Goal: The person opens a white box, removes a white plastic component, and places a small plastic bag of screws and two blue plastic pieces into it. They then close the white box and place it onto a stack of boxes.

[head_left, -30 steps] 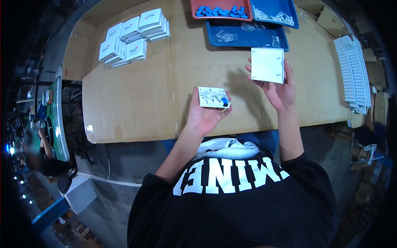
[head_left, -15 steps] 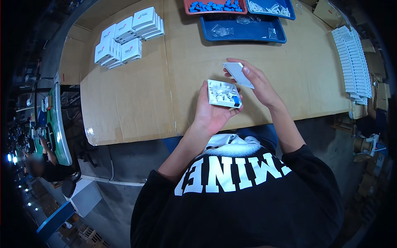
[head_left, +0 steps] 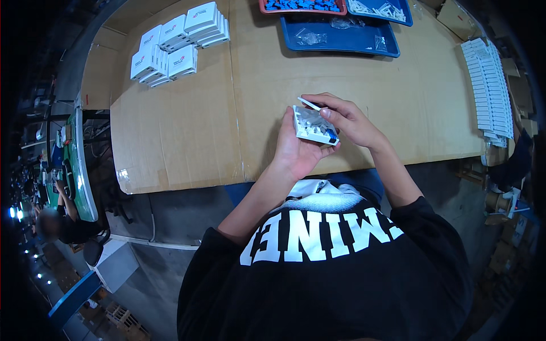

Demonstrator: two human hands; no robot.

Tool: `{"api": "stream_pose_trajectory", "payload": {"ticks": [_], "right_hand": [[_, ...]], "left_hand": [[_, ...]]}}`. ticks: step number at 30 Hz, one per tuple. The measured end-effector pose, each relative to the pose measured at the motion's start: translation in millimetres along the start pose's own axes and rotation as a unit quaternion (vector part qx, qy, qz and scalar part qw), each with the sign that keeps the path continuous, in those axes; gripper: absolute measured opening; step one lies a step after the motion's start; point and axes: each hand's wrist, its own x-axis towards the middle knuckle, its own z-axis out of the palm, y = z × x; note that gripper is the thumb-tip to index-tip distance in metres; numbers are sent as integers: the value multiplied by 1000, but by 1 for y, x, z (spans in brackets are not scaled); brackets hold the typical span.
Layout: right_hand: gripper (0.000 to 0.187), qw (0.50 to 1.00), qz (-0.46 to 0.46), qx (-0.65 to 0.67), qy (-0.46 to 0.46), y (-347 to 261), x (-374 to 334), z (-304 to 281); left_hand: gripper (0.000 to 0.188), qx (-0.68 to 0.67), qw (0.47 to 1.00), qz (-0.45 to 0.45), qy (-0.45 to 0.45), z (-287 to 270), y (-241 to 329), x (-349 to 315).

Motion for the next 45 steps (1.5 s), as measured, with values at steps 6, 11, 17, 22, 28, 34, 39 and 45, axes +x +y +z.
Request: {"api": "stream_pose_trajectory", "payload": {"ticks": [6,11,17,22,28,34,39,45], "right_hand": [[42,999,33,4,-38,0,0,-3],[45,997,67,-2,-50,-1,2,0],[42,995,85,-28,-36,10,6,0],[44,990,128,-52,-14,8,5,4],[48,988,143,-56,-11,19,7,3],[51,987,143,-75,-17,21,9,2],[52,989,126,-76,1,38,8,3],[50,985,146,-89,-14,31,9,3]], "left_hand": [[66,11,1000,3,-3,-3,-2,6],[70,3,1000,1,12,-6,-4,10],[61,6,1000,2,15,-11,-4,17],[60,-4,999,-12,51,-7,-2,19],[52,0,996,-22,81,-6,0,19],[44,-2,994,-36,100,-9,1,21],[44,-21,995,-52,87,-22,0,31],[46,-10,993,-56,99,-24,1,32]]}}
